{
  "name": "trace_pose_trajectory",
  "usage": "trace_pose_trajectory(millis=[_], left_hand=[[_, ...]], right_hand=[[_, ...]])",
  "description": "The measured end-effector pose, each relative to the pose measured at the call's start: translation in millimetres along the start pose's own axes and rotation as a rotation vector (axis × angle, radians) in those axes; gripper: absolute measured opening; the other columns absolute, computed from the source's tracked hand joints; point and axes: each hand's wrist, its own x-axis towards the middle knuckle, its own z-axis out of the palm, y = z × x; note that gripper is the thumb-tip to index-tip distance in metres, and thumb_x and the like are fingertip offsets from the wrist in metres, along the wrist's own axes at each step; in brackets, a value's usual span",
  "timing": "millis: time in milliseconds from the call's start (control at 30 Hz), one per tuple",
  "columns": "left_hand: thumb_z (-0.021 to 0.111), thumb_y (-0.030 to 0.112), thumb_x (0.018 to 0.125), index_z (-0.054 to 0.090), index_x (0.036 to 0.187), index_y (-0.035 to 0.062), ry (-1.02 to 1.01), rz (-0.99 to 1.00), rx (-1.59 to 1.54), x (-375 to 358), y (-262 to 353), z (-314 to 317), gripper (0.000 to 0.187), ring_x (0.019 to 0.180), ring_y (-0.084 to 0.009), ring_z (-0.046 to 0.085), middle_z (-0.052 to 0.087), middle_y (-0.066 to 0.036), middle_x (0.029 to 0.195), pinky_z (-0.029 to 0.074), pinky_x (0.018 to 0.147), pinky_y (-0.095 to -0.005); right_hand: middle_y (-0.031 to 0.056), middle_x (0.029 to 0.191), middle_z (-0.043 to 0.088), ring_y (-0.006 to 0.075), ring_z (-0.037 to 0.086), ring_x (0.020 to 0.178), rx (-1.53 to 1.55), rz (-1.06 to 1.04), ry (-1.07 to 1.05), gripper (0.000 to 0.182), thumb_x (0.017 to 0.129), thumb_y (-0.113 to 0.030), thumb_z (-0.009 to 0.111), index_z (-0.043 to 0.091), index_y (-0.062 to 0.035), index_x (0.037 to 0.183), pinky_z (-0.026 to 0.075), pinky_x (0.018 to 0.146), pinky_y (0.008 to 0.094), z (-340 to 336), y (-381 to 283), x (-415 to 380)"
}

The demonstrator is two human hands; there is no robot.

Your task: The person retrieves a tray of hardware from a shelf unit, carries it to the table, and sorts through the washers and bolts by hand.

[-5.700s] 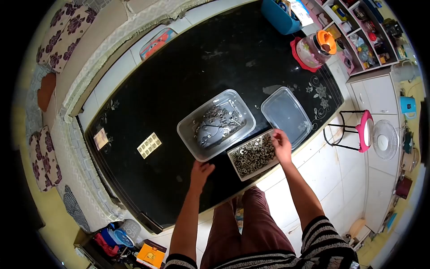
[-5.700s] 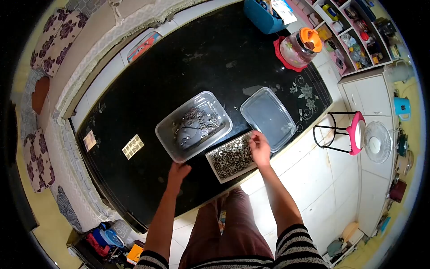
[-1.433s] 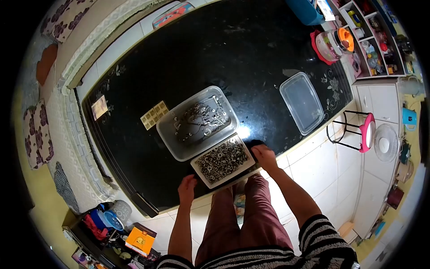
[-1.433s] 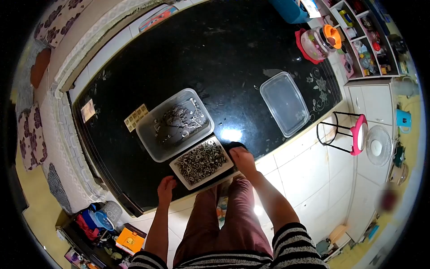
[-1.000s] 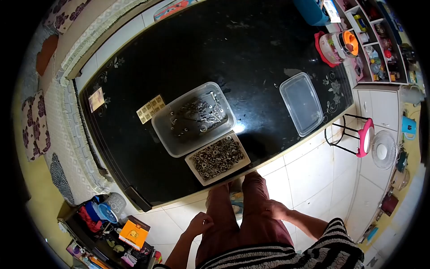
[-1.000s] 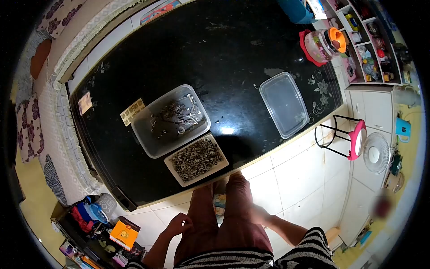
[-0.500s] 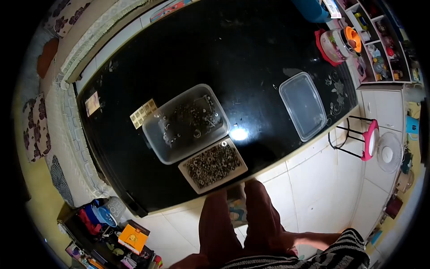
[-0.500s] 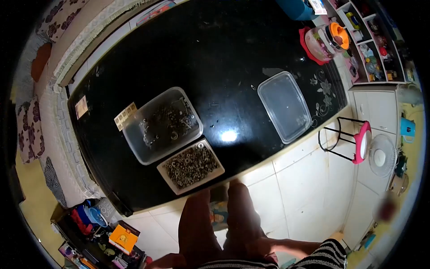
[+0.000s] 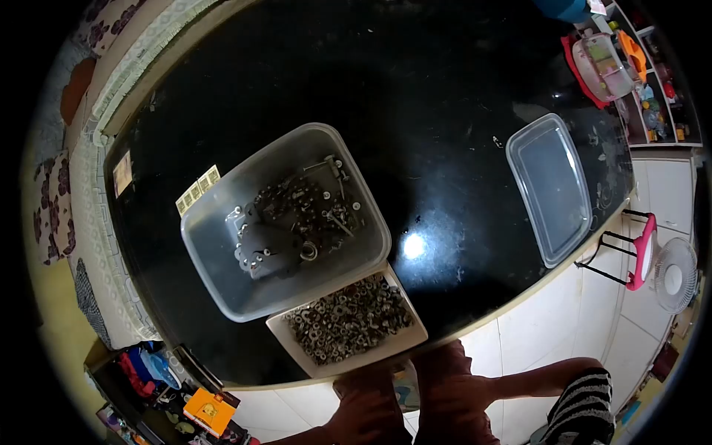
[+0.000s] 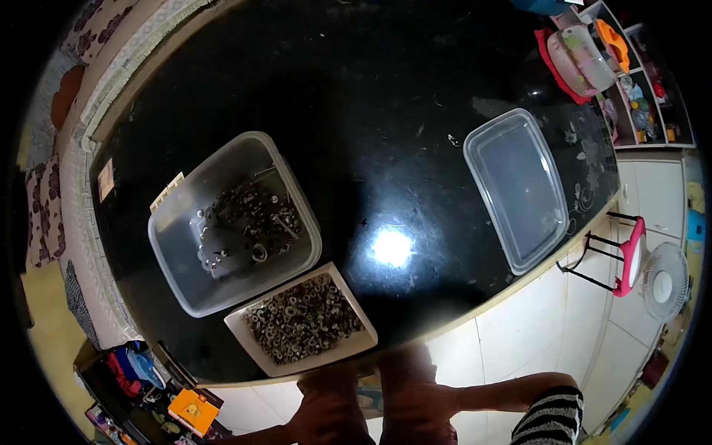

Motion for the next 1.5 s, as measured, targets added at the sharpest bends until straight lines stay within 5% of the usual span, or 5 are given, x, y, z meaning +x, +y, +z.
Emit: trace_pose_trajectory(millis=[800,1000,1167,1300,1500], left_hand=[[0.049,0.02,0.074,0.054,0.104,0.0099,0.078,0.299,-0.157,72.4,-106.6,13.5,0.032,0.11,-0.0284,0.041,0.045,-0.011,0.117,0.027,0.094,-0.0434],[0.05,0.019,0.07,0.053,0.105,0.0114,0.075,0.392,0.023,69.3,-134.6,27.4,0.036,0.111,-0.028,0.039,0.043,-0.01,0.119,0.031,0.093,-0.041],[0.051,0.019,0.067,0.053,0.106,0.0126,0.103,0.484,0.274,60.6,-144.6,44.9,0.039,0.111,-0.0277,0.038,0.042,-0.009,0.121,0.034,0.093,-0.0391],[0.052,0.014,0.072,0.052,0.106,0.011,0.146,0.517,0.365,65.4,-122.6,27.7,0.034,0.11,-0.0283,0.039,0.043,-0.008,0.118,0.034,0.091,-0.036],[0.056,0.02,0.068,0.057,0.096,0.0128,0.286,0.367,0.638,65.7,-92.5,37.7,0.029,0.108,-0.0272,0.039,0.048,-0.005,0.113,0.026,0.091,-0.0447]], right_hand=[[0.0172,0.108,0.05,0.0297,0.046,0.104,-0.312,-0.621,-0.082,0.034,0.08,-0.019,0.035,0.053,0.0002,0.101,0.031,0.091,0.0433,6.0,96.0,26.8],[0.0194,0.108,0.05,0.0323,0.046,0.103,-1.037,-0.927,0.047,0.035,0.079,-0.017,0.035,0.053,0.0053,0.098,0.033,0.089,0.0435,25.1,112.5,24.7],[0.0101,0.126,0.035,0.0195,0.029,0.119,-0.691,-0.553,-0.067,0.05,0.086,-0.039,0.023,0.038,-0.0063,0.121,0.02,0.098,0.039,73.4,114.8,-3.0],[0.009,0.126,0.036,0.0186,0.032,0.117,-1.129,-0.715,0.492,0.047,0.085,-0.036,0.025,0.039,-0.008,0.12,0.02,0.098,0.0384,92.4,151.7,17.9],[0.0128,0.115,0.046,0.0252,0.041,0.109,-0.804,-0.181,0.376,0.034,0.076,-0.025,0.044,0.052,-0.0058,0.103,0.026,0.095,0.0396,73.2,81.3,10.9]])
